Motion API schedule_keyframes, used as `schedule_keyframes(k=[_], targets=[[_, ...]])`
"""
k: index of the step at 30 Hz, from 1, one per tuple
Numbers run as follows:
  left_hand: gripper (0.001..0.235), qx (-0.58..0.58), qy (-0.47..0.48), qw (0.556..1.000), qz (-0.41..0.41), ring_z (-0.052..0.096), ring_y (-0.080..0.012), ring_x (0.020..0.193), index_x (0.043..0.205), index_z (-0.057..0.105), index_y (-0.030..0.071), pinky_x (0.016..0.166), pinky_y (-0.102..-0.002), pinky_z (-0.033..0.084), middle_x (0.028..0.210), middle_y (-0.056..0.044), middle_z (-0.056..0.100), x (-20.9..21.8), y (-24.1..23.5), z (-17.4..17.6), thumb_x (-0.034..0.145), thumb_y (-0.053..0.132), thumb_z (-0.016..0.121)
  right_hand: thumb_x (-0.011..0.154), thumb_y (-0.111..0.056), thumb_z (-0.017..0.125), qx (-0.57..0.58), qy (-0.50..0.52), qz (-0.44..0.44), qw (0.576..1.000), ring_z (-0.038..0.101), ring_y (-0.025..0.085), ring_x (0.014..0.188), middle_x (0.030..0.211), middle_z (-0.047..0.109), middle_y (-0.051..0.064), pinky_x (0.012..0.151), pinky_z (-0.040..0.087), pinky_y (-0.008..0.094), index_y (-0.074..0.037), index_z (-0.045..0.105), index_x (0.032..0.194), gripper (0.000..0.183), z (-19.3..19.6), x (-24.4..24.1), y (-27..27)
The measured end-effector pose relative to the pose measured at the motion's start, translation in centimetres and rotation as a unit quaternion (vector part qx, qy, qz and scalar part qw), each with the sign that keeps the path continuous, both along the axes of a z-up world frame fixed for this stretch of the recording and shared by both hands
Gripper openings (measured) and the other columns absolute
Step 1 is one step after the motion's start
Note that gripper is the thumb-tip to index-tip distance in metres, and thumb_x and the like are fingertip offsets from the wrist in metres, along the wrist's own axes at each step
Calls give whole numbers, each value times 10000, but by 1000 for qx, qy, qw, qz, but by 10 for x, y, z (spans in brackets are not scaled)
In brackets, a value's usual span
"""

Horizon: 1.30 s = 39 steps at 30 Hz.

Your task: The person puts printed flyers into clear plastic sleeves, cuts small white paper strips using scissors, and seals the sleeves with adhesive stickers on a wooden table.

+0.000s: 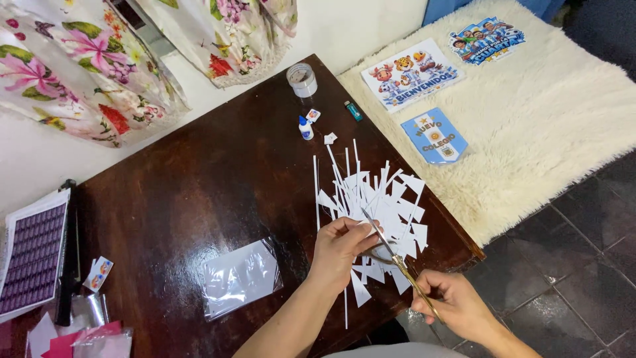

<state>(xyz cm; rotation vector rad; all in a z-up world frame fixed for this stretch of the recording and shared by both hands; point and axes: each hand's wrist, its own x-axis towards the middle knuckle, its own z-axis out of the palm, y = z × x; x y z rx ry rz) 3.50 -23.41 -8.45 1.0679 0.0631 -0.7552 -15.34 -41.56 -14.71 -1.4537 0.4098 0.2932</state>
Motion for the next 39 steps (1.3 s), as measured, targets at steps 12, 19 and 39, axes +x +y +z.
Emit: schedule_keyframes(k=[12,19,39], targets=[[188,108,-58,992,-7,730,-215,778,988,744,-55,733,-334,635,909,-165,757,15,34,-33,929,123,728,844,-277,747,-404,-50,1,913,676,215,614,737,736,92,609,546,391,-99,768,914,193,-11,106,-52],[223,220,-70,970,75,767,-179,778,996,781,-27,695,-305,637,894,-126,799,6,119,-49,893,163,726,867,-306,689,-577,-94,-12,811,700,386,886,985,734,151,769,562,500,-82,745,915,236,-95,261,-101],[137,226,-139,957,117,596,-69,604,880,798,18,525,-223,456,718,-27,711,21,137,40,848,149,821,807,-158,808,-170,-202,119,957,735,109,807,945,823,23,731,587,274,-80,814,1016,223,85,197,113]])
